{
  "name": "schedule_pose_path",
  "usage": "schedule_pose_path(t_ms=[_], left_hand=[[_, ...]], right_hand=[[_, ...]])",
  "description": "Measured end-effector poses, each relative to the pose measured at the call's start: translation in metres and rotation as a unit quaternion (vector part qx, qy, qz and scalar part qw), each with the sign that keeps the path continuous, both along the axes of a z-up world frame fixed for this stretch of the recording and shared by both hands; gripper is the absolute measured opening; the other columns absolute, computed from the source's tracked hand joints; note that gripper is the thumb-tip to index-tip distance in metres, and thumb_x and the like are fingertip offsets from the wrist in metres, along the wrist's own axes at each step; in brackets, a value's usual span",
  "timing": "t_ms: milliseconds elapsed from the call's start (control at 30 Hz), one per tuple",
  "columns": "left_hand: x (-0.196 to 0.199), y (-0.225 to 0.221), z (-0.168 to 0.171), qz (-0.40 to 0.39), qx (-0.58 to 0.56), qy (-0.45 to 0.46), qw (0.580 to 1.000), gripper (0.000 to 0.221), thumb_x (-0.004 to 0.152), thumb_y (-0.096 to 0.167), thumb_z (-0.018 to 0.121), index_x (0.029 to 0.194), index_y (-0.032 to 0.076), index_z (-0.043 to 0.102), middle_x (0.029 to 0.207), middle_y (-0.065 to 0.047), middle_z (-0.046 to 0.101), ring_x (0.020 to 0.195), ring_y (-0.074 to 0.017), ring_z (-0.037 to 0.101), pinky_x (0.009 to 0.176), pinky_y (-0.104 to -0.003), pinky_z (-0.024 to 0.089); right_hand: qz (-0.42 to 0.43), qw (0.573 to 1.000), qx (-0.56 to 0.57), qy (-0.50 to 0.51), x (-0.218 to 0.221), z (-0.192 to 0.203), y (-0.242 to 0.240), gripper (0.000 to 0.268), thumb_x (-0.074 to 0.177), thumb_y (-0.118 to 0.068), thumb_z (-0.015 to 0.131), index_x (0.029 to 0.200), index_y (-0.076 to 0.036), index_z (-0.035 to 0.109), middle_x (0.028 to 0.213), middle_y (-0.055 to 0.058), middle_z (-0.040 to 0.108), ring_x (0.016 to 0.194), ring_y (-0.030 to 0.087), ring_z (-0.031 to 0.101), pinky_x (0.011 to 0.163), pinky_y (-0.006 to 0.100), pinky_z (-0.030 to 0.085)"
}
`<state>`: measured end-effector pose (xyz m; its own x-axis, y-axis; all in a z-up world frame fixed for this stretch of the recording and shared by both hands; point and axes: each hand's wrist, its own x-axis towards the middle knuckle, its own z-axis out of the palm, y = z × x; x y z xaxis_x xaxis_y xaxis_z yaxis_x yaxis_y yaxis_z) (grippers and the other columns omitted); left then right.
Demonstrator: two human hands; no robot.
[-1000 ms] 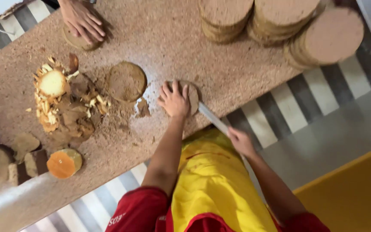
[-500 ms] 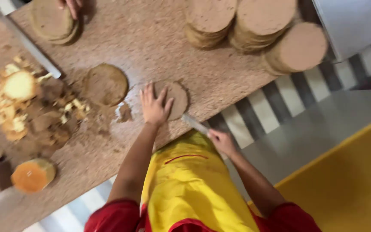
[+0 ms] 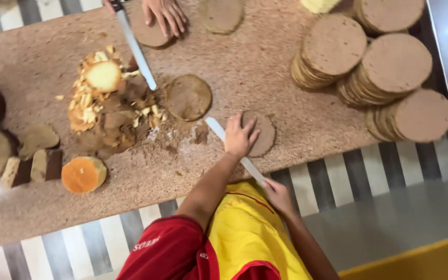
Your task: Trim and arrange circular cake layers on a bakery counter.
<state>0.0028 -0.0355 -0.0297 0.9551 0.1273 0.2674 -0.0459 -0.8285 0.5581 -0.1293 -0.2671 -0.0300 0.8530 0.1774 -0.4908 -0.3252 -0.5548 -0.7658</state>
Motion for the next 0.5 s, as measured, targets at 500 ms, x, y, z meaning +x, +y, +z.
schedule_pose_path(t_ms=[500], left_hand=[[0.070, 0.178, 0.115, 0.096, -0.045, 0.328, 0.939, 0.034, 0.094, 0.028, 0.067, 0.124, 0.016, 0.075, 0.132, -0.015, 0.070, 0.126, -0.0306, 0.065, 0.118, -0.056, 0.041]], right_hand=[[-0.191, 0.982, -0.009, -0.009, -0.068, 0.025, -0.087, 0.040, 0.093, -0.029, 0.076, 0.124, -0.003, 0.074, 0.064, 0.000, 0.062, 0.055, 0.005, 0.053, 0.051, 0.025, 0.044]])
